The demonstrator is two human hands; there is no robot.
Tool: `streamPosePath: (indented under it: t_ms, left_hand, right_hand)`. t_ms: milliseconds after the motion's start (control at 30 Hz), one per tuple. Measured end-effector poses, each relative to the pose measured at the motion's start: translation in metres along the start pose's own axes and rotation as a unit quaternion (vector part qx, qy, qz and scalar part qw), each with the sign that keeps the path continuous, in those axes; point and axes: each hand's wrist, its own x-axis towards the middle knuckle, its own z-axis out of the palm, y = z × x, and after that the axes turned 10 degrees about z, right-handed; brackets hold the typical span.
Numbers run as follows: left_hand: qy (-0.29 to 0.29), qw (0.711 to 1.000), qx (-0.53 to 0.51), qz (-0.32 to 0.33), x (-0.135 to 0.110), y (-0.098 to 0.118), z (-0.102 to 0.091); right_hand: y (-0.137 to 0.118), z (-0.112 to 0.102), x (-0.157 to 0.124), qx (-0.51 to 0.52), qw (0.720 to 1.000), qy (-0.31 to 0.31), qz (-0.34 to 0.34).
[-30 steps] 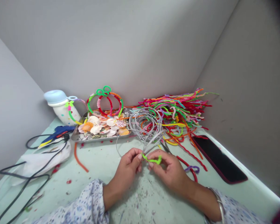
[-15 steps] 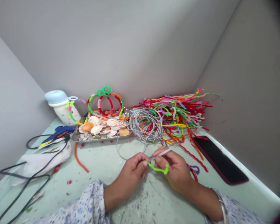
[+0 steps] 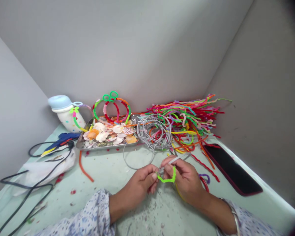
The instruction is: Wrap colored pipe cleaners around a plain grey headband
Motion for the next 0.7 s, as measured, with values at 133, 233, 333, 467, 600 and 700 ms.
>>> streamPosePath:
  t_ms: [133, 233, 333, 467, 600, 700]
  left_hand:
    - [0.013, 1.0, -0.015, 0.0, 0.001, 0.004, 0.002]
    - [0.032, 0.999, -0.012, -0.009, 0.001, 0.009, 0.004]
    - [0.046, 0.999, -0.019, -0.022, 0.002, 0.011, 0.005]
    - [0.046, 0.998, -0.045, -0.029, 0.003, 0.011, 0.005]
    - [0.042, 0.995, -0.084, -0.043, 0.003, 0.009, 0.003]
    - [0.035, 0.991, -0.117, -0.046, 0.002, 0.007, 0.003]
  right_hand:
    - [0.002, 0.001, 0.0, 0.04, 0.999, 0.014, 0.011]
    - [0.002, 0.001, -0.001, 0.062, 0.998, 0.019, 0.018]
    - [0.001, 0.002, -0.002, 0.067, 0.997, 0.022, 0.021]
    - [0.0, 0.002, -0.002, 0.063, 0.998, 0.019, 0.026]
    - [-0.002, 0.001, -0.002, 0.051, 0.998, 0.019, 0.031]
    - [-0.004, 0.001, -0.002, 0.053, 0.998, 0.007, 0.037]
